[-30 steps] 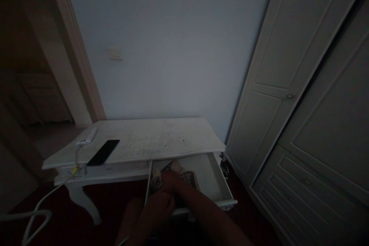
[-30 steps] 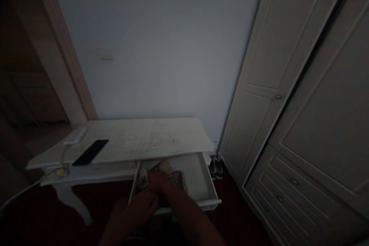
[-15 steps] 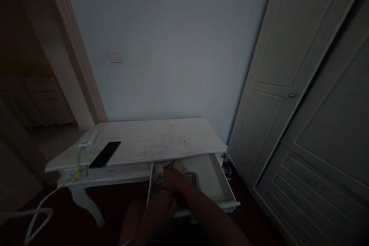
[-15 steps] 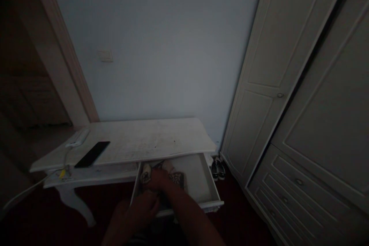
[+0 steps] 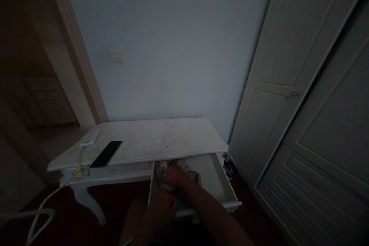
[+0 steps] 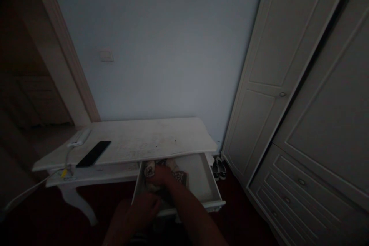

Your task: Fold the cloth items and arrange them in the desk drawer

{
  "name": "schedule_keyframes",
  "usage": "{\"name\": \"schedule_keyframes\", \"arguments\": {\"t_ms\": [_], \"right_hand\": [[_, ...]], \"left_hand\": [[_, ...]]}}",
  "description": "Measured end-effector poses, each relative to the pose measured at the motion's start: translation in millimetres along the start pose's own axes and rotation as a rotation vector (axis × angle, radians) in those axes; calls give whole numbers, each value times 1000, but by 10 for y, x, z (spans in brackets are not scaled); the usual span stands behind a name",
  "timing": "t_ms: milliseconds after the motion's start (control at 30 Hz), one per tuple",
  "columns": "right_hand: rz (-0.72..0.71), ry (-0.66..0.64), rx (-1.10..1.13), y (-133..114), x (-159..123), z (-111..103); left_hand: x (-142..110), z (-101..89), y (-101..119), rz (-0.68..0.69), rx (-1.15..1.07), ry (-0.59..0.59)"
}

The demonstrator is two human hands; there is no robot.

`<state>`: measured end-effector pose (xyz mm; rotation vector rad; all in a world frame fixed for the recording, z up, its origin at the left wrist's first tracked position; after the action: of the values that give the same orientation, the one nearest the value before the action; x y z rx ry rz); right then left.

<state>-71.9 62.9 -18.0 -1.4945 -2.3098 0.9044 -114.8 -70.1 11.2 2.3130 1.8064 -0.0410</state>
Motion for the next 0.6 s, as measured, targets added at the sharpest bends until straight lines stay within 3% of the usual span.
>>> {"name": "schedule_keyframes", "arguments": {"t_ms": [600], "right_hand": [[89,43,11,380,-105,-319]], "left_hand": [[7,107,-25,-9,81,-7]]}}
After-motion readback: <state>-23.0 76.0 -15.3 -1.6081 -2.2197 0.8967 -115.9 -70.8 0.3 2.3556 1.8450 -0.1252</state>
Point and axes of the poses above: each hand's wrist, its own x-axis towards the middle knuckle, its own z-axis out of the palm, y = z × x, the point moved 8 cm from there along x, towards the middle knuckle, and after that the axes turned 11 degrees about x, right-handed, at the moved point
